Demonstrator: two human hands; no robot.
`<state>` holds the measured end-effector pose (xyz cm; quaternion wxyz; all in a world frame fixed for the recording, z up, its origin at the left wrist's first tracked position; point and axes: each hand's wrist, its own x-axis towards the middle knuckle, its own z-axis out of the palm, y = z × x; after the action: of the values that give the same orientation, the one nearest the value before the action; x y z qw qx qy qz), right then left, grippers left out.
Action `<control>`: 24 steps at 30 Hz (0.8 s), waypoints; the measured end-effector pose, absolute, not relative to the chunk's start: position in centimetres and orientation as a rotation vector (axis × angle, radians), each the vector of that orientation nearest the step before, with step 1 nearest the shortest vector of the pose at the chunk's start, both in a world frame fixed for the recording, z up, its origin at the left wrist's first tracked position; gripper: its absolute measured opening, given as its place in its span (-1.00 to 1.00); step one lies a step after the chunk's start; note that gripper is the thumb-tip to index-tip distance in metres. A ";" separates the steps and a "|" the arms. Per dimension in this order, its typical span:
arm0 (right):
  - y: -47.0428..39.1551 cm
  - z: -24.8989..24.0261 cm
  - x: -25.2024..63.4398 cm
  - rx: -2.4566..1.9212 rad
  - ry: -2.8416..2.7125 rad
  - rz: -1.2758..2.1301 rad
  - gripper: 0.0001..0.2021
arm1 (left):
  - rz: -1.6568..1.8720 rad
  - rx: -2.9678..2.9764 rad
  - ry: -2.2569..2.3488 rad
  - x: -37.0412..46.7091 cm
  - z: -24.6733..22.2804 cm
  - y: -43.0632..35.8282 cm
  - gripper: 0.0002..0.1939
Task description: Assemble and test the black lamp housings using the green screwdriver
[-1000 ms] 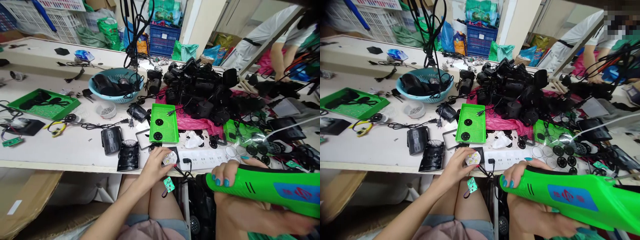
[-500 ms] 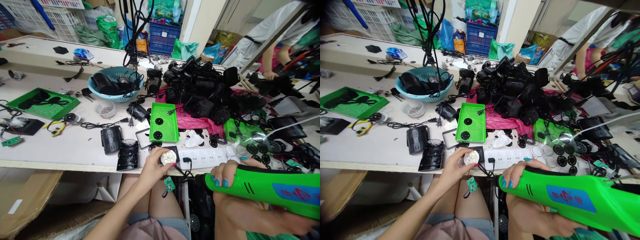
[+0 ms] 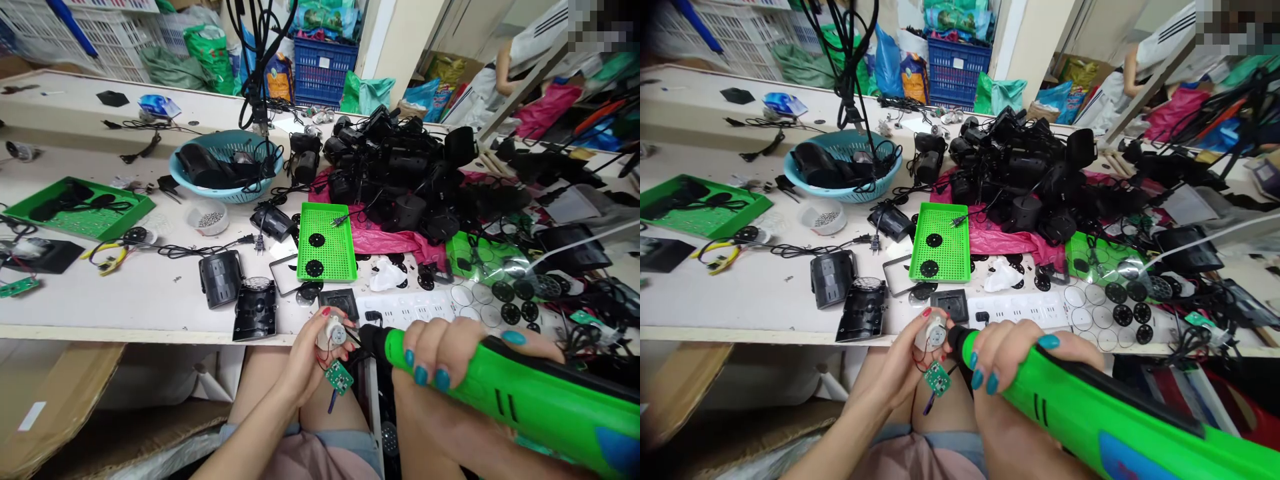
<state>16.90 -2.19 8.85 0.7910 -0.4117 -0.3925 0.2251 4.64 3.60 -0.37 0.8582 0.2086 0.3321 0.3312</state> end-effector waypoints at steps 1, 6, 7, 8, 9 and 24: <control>-2.0 9.0 16.5 -0.876 -0.855 0.478 -0.63 | 0.714 0.446 0.697 4.7 -0.2 3.4 -0.81; -1.2 8.4 16.4 -0.856 -0.983 0.458 -0.47 | 0.747 0.464 0.701 4.6 0.5 3.4 -0.84; -1.1 8.3 16.6 -0.853 -0.991 0.456 -0.44 | 0.749 0.465 0.706 4.6 0.5 3.4 -0.85; -1.1 8.2 16.8 -0.857 -0.995 0.459 -0.43 | 0.754 0.465 0.710 4.6 0.5 3.4 -0.86; -1.1 8.2 16.9 -0.866 -0.996 0.462 -0.43 | 0.759 0.464 0.712 4.7 0.5 3.4 -0.86; -0.4 8.2 15.2 -0.848 -0.991 0.432 -0.43 | 0.815 0.511 0.778 5.0 -0.2 2.9 -0.79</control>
<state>15.19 -0.38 8.23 0.7730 -0.3916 -0.4576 0.1992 4.99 2.87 -0.23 0.8148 0.2396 0.3645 0.3819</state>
